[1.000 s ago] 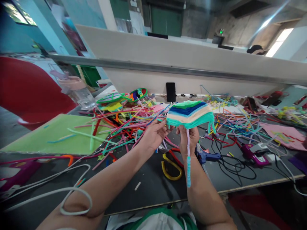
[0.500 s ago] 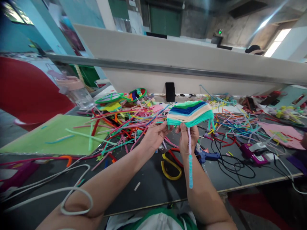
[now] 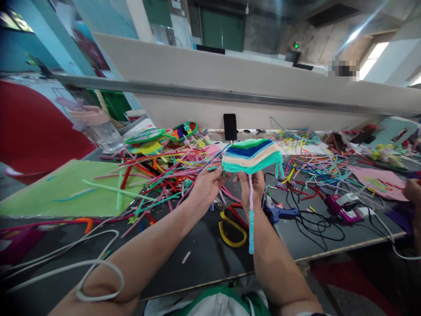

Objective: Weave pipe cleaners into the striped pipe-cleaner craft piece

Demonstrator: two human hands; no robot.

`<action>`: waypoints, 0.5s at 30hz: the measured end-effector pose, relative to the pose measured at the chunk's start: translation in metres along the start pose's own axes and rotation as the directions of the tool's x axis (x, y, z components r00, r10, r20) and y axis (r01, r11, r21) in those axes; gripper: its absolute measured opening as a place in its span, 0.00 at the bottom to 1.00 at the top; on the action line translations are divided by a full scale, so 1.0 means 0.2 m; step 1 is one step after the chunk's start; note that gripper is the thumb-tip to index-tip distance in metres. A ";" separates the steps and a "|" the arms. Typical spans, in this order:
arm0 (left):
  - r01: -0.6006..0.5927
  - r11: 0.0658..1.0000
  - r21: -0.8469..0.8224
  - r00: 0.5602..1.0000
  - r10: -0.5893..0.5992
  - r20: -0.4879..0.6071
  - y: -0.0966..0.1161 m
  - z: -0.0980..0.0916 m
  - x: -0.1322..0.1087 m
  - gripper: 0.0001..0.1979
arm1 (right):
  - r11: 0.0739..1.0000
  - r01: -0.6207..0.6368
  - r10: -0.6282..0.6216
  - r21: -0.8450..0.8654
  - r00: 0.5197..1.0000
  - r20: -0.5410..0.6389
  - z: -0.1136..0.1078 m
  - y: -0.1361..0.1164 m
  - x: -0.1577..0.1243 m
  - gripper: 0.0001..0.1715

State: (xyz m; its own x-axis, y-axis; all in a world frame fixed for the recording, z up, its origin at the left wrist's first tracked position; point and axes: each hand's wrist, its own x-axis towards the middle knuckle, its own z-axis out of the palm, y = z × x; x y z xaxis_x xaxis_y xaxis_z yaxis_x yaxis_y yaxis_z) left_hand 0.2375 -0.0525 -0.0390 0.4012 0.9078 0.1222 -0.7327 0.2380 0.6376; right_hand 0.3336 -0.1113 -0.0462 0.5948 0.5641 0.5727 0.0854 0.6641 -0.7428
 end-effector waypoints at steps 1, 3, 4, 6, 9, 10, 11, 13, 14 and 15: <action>-0.003 1.000 0.004 1.000 0.003 -0.004 0.00 -0.01 0.00 0.11 | 1.000 0.000 0.000 -0.008 1.000 0.016 -0.01 0.01 0.00 0.09; -0.006 1.000 0.007 1.000 0.006 -0.017 0.00 -0.01 0.01 0.11 | 0.999 0.000 0.002 -0.040 0.999 0.043 -0.02 0.02 0.00 0.11; -0.007 1.000 0.005 1.000 0.007 -0.021 0.00 -0.02 0.01 0.12 | 0.998 -0.003 0.006 -0.058 0.999 0.052 -0.02 0.02 0.00 0.11; -0.011 1.000 -0.006 1.000 0.010 -0.022 0.00 -0.01 0.02 0.12 | 0.997 -0.015 0.019 -0.079 0.998 0.053 -0.03 0.03 0.00 0.11; -0.012 1.000 -0.010 1.000 0.012 -0.005 0.01 0.00 0.01 0.13 | 0.998 -0.023 0.024 -0.050 1.000 0.014 -0.02 0.03 0.00 0.10; -0.011 1.000 -0.006 1.000 0.011 0.004 0.01 0.01 0.01 0.14 | 0.999 -0.019 0.019 -0.034 1.000 -0.004 -0.02 0.03 0.01 0.09; -0.008 1.000 -0.002 1.000 0.008 0.013 0.01 0.01 0.00 0.14 | 1.000 -0.013 0.013 -0.020 1.000 -0.019 -0.02 0.02 0.01 0.09; 0.000 1.000 0.002 0.999 -0.001 0.039 0.02 0.02 -0.01 0.14 | 1.000 0.002 -0.002 -0.003 0.999 -0.039 -0.01 0.01 0.01 0.08; 0.005 1.000 0.000 0.999 -0.005 0.054 0.02 0.03 -0.01 0.14 | 1.000 0.008 -0.008 -0.001 0.999 -0.045 0.00 0.01 0.01 0.07; 0.009 1.000 -0.004 0.997 -0.008 0.072 0.02 0.03 -0.02 0.13 | 1.000 0.012 -0.012 -0.002 0.999 -0.049 0.00 0.00 0.01 0.07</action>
State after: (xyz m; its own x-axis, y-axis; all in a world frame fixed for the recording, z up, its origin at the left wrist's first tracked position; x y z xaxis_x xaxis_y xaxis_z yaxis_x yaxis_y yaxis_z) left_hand 0.2364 -0.0564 -0.0322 0.4460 0.8784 0.1717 -0.7314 0.2471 0.6356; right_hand 0.3351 -0.1099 -0.0454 0.6318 0.5319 0.5639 0.0939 0.6696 -0.7368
